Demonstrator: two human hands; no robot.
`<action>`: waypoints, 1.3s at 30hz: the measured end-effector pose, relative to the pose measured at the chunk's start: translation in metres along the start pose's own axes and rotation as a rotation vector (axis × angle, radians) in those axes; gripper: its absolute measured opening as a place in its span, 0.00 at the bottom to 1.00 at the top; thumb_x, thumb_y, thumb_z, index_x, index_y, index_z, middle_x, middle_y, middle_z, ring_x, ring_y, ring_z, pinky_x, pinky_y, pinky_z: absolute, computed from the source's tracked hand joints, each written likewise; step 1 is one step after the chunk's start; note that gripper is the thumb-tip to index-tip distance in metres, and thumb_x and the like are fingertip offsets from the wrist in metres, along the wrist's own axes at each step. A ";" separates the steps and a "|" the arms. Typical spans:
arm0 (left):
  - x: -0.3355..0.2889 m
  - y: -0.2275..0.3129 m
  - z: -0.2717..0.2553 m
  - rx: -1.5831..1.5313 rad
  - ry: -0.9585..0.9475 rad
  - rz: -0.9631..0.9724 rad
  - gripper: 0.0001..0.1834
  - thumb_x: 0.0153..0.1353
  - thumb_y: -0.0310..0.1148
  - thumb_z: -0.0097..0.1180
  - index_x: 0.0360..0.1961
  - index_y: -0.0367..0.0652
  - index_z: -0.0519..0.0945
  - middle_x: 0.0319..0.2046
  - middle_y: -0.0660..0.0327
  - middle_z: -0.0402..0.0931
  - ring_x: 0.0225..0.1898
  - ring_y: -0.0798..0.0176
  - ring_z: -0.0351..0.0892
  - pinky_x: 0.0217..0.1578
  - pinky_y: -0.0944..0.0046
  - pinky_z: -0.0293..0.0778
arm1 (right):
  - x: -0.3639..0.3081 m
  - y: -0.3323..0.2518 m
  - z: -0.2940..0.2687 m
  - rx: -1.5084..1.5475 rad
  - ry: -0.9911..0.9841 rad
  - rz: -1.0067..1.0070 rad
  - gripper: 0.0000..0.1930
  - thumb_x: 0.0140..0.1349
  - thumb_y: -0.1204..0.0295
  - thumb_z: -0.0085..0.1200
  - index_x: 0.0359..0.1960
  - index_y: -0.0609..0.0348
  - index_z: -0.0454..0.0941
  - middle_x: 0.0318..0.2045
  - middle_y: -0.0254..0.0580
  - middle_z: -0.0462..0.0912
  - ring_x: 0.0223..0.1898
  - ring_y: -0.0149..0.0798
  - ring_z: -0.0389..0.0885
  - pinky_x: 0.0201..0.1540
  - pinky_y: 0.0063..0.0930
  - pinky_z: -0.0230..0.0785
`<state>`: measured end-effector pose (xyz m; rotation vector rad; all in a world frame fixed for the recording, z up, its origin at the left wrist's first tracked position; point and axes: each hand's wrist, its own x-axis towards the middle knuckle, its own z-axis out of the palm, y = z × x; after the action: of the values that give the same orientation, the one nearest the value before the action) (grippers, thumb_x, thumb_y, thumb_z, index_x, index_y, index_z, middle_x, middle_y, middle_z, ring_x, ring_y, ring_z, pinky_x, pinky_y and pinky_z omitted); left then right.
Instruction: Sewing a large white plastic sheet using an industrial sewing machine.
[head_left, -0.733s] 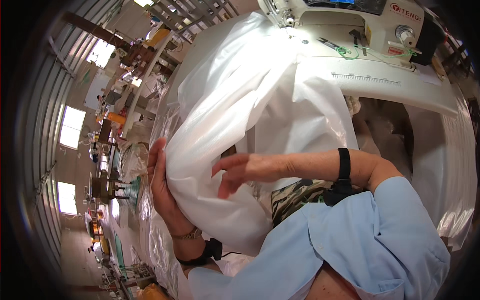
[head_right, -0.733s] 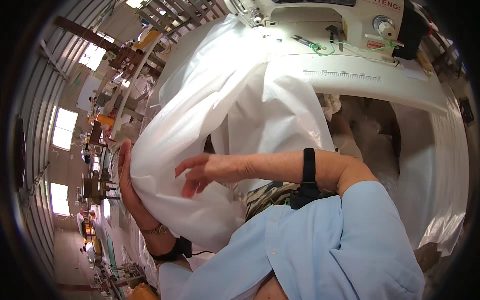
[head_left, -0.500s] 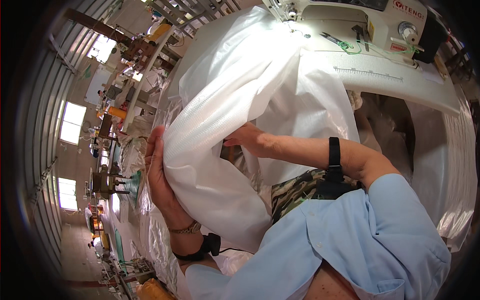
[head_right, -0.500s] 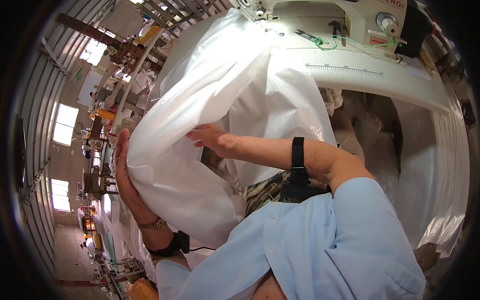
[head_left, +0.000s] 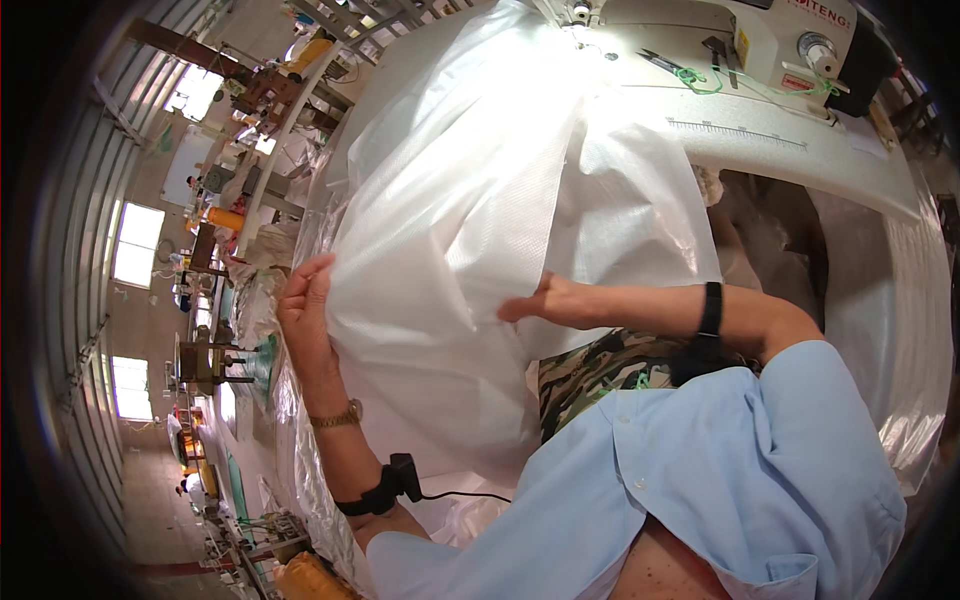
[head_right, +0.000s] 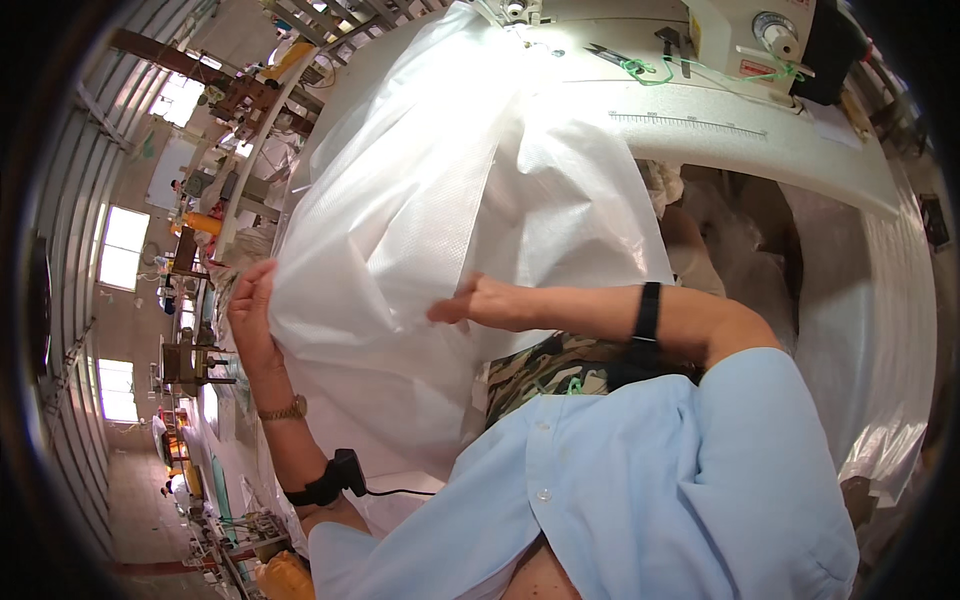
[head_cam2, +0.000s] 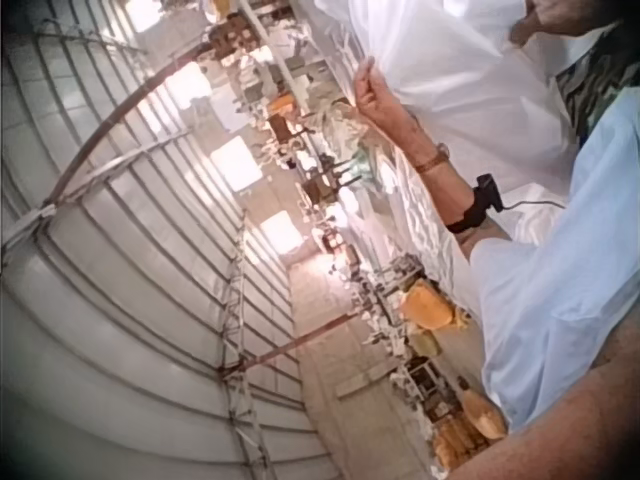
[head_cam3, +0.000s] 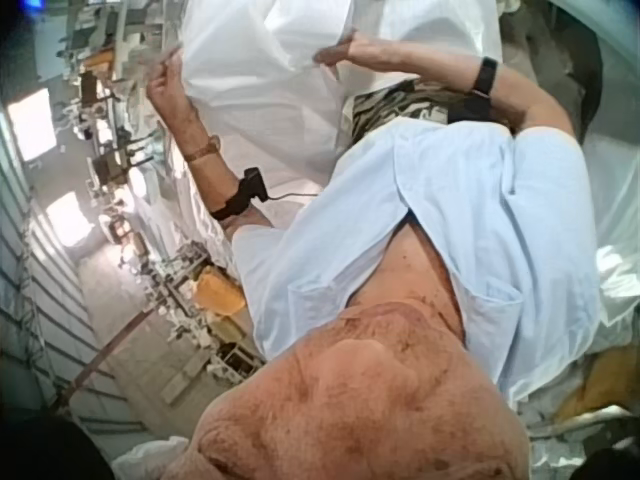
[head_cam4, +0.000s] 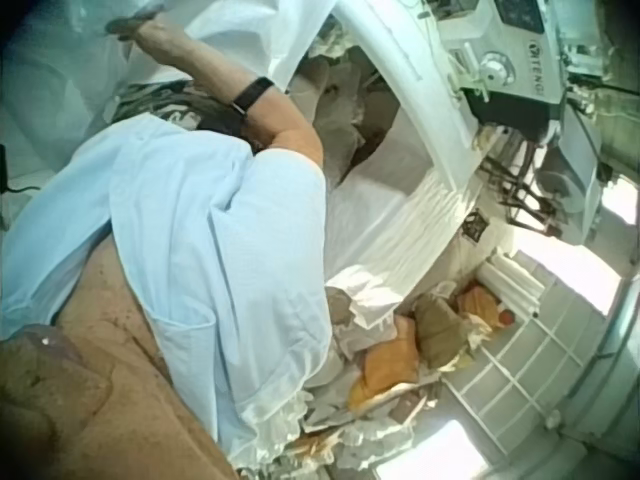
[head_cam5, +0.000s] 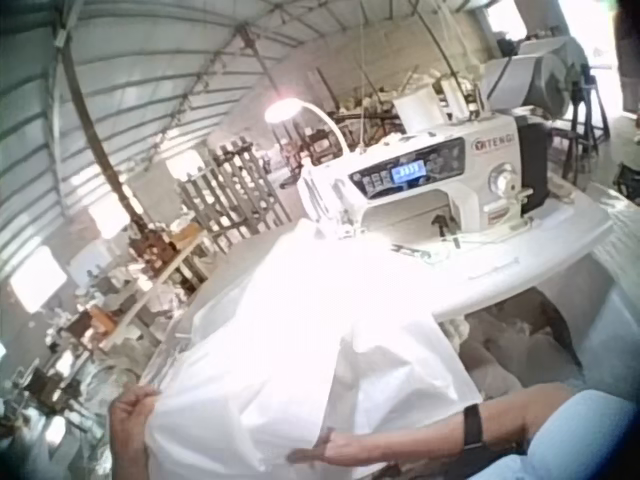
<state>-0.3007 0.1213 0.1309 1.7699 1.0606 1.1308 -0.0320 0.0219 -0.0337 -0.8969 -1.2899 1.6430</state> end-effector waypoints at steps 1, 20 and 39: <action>0.002 -0.030 -0.019 0.147 -0.039 0.010 0.09 0.67 0.27 0.54 0.45 0.36 0.83 0.38 0.62 0.83 0.40 0.73 0.79 0.44 0.73 0.74 | -0.023 -0.013 -0.003 -0.095 -0.075 -0.004 0.17 0.64 0.62 0.56 0.46 0.64 0.81 0.41 0.40 0.83 0.44 0.36 0.77 0.49 0.29 0.69; -0.077 -0.021 0.117 0.694 -0.242 0.363 0.07 0.61 0.27 0.58 0.39 0.34 0.80 0.34 0.51 0.80 0.37 0.48 0.80 0.38 0.56 0.74 | -0.145 -0.045 -0.050 -0.313 0.647 0.055 0.16 0.66 0.63 0.57 0.40 0.67 0.81 0.31 0.39 0.84 0.34 0.25 0.79 0.37 0.23 0.71; -0.162 -0.049 0.136 0.493 -0.585 -0.172 0.05 0.52 0.23 0.53 0.32 0.35 0.74 0.25 0.51 0.74 0.24 0.51 0.74 0.28 0.57 0.70 | -0.095 -0.045 0.022 -1.131 -0.305 -0.013 0.12 0.63 0.66 0.53 0.26 0.62 0.76 0.27 0.48 0.80 0.39 0.50 0.80 0.39 0.40 0.73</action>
<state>-0.2270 -0.0321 -0.0038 2.1449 1.1426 0.2078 -0.0068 -0.0687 0.0186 -1.2656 -2.5037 0.9533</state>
